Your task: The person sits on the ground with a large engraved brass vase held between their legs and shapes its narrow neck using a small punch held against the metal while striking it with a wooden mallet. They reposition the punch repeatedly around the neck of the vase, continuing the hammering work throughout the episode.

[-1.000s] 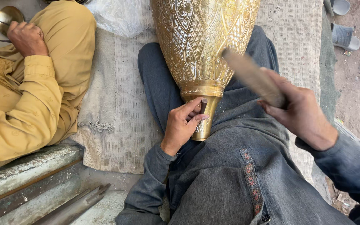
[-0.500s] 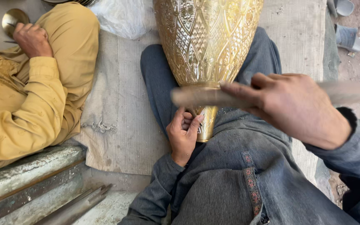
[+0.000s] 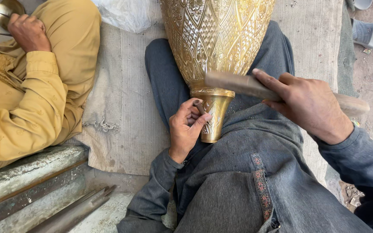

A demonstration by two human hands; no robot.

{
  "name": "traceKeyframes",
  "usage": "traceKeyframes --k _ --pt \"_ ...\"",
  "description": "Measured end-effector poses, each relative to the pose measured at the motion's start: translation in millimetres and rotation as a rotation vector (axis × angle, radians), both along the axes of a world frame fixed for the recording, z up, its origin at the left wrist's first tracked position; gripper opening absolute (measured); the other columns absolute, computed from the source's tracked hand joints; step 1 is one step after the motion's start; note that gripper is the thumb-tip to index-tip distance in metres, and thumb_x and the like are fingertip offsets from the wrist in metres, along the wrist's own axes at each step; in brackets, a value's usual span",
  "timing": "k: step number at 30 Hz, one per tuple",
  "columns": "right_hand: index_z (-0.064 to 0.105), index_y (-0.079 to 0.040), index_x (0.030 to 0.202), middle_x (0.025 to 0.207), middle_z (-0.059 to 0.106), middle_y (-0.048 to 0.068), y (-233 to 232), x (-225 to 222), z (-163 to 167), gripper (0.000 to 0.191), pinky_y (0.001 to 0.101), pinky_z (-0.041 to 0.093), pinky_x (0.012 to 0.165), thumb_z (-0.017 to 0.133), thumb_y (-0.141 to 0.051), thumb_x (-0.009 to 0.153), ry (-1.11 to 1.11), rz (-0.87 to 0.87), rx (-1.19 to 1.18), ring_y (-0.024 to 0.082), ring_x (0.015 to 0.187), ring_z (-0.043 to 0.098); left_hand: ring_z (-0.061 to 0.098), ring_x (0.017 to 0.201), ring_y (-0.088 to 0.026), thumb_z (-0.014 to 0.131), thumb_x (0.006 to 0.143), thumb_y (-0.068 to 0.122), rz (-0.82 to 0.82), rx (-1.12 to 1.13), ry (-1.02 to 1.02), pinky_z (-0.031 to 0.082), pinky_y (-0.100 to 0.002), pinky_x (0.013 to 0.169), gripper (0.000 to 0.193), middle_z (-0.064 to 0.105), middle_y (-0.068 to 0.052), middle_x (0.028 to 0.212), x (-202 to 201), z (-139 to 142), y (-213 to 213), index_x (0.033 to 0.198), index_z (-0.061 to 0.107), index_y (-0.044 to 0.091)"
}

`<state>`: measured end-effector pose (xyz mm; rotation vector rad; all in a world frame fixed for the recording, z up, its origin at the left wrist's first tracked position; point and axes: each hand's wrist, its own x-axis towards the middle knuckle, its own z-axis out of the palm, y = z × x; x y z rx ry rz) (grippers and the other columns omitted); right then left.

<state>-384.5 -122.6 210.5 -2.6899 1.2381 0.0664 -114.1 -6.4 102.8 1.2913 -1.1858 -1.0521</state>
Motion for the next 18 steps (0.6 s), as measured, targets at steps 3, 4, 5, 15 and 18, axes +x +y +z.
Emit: traceKeyframes --k 3,4,5,15,18 --pt "0.046 -0.021 0.158 0.084 0.067 0.008 7 -10 -20 0.089 0.0407 0.059 0.061 0.081 -0.026 0.077 -0.115 -0.076 0.034 0.023 0.061 0.066 0.073 0.079 -0.012 0.080 0.092 0.009 -0.122 -0.002 -0.086 0.064 -0.026 0.072 0.045 0.072 -0.006 0.089 3 1 -8 0.134 0.063 0.006" --pt "0.046 -0.022 0.158 0.084 0.068 0.008 11 -14 -23 0.089 0.0408 0.059 0.061 0.082 -0.025 0.076 -0.130 -0.099 0.058 0.024 0.062 0.066 0.072 0.078 -0.012 0.081 0.091 0.009 -0.166 0.001 -0.129 0.064 -0.027 0.071 0.046 0.072 -0.006 0.088 4 2 -8 0.134 0.064 0.007" --pt "0.047 -0.024 0.157 0.085 0.068 0.008 15 -17 -25 0.089 0.0410 0.059 0.061 0.082 -0.024 0.076 -0.144 -0.122 0.075 0.024 0.062 0.066 0.074 0.080 -0.013 0.080 0.091 0.010 -0.194 -0.032 -0.144 0.064 -0.027 0.072 0.046 0.073 -0.007 0.092 4 3 -10 0.134 0.064 0.008" --pt "0.049 -0.035 0.150 0.103 0.079 0.000 29 -23 -16 0.077 0.0312 0.065 0.081 0.085 -0.032 0.082 0.130 -0.230 0.242 0.017 0.084 0.077 0.076 0.079 -0.015 0.080 0.089 0.015 -0.229 0.009 -0.279 0.066 -0.028 0.072 0.050 0.075 -0.007 0.092 -1 7 -14 0.136 0.064 0.009" --pt "0.047 -0.018 0.157 0.119 0.073 0.010 27 -21 -16 0.075 0.0361 0.062 0.086 0.078 -0.023 0.089 -0.781 -0.229 0.306 0.022 0.097 0.074 0.077 0.079 -0.015 0.081 0.088 0.015 -0.196 0.022 -0.269 0.066 -0.028 0.071 0.049 0.075 -0.007 0.091 -4 8 -15 0.135 0.065 0.009"
